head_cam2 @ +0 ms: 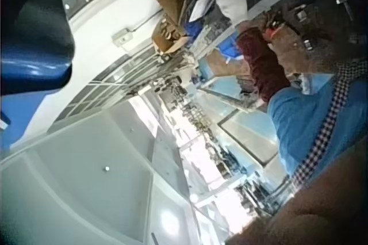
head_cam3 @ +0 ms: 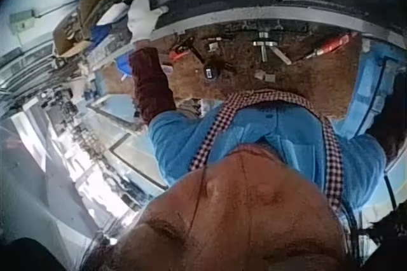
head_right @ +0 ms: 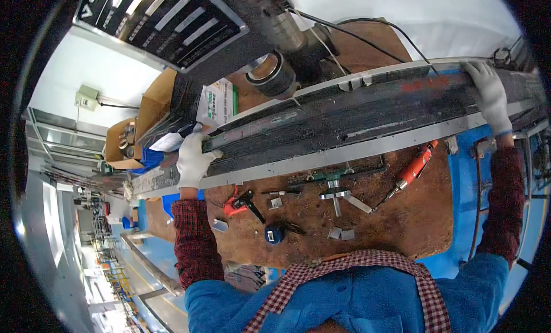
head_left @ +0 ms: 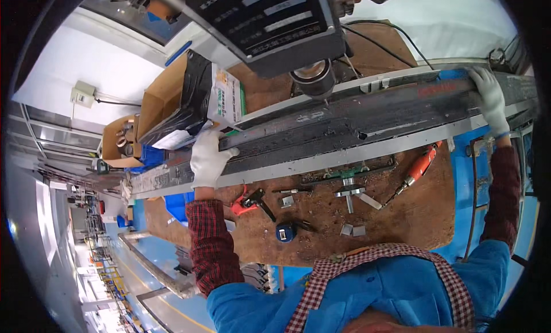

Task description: Taking metal parts from a storage rack, placing them into a machine fixture, and operating the machine.

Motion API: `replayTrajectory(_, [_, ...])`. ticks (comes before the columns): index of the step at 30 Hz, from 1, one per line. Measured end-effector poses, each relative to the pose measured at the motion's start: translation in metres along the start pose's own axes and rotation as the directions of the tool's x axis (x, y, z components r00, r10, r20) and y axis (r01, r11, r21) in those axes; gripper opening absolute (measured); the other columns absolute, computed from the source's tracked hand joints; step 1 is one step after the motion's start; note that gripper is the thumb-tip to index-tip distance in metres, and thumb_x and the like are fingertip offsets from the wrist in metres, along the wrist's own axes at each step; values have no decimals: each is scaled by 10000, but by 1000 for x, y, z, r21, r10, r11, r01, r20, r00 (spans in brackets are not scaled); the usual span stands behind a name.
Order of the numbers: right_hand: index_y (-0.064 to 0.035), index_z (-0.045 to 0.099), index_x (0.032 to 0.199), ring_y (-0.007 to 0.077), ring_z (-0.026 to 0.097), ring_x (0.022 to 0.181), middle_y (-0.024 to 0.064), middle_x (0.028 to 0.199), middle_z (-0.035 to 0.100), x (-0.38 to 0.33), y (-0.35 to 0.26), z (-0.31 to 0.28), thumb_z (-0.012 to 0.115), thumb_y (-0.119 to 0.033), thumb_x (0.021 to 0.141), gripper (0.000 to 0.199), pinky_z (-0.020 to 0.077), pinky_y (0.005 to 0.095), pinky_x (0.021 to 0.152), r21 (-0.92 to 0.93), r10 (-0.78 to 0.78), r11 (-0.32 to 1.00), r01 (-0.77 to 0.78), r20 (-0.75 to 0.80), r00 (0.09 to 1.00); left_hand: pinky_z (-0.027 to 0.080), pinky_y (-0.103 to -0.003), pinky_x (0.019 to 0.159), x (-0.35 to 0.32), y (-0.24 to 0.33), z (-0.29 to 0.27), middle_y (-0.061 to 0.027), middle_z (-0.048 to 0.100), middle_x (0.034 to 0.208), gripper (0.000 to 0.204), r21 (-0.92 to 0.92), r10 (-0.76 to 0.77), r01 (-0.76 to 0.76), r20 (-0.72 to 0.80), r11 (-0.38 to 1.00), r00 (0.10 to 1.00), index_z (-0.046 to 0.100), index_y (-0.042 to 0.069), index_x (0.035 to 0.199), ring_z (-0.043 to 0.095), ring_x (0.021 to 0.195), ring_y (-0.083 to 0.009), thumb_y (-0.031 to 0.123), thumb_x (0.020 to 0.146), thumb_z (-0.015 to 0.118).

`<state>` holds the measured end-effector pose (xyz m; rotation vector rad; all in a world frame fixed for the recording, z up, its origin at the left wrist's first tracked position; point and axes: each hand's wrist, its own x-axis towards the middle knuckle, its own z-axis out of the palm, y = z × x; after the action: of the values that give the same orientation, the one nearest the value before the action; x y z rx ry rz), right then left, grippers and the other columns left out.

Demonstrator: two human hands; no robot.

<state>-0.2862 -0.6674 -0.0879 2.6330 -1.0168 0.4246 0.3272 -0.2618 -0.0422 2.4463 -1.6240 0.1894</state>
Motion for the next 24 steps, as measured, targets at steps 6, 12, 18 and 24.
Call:
replayTrajectory(6, [-59,552,1381,350,570,1164,113,1309,608,10,-3,-1,646,-101,743,647,443,417,1054,4,33,999,-33,69,997,501,-402,918,3,-10,7,-150,654,1035,444,12,9,-9,-21,1000,1000,682,28,1050,620,1014,-354,186,678,865])
replayTrajectory(12, [-67,558,1383,335,555,1141,111,1248,611,3,0,15,649,-129,761,632,433,415,1042,45,55,998,-53,-28,998,505,-404,913,2,-10,11,-158,652,1054,460,-39,-58,58,4,998,998,676,23,1037,626,1005,-356,185,659,882])
replayTrajectory(18, [-83,561,1379,335,550,1140,104,1238,613,5,6,11,650,-162,762,629,430,412,1045,-6,79,997,-79,17,997,509,-407,914,-9,-1,8,-158,651,1064,469,-48,-96,96,-7,994,995,678,23,1027,628,995,-362,176,640,894])
replayTrajectory(24, [-106,568,1376,333,548,1148,93,1241,614,3,5,14,660,-135,751,632,428,408,1052,-2,53,999,-53,-16,998,497,-415,897,-3,-11,13,-159,636,1059,515,-47,-52,51,-30,998,998,659,16,1101,606,976,-362,195,669,873])
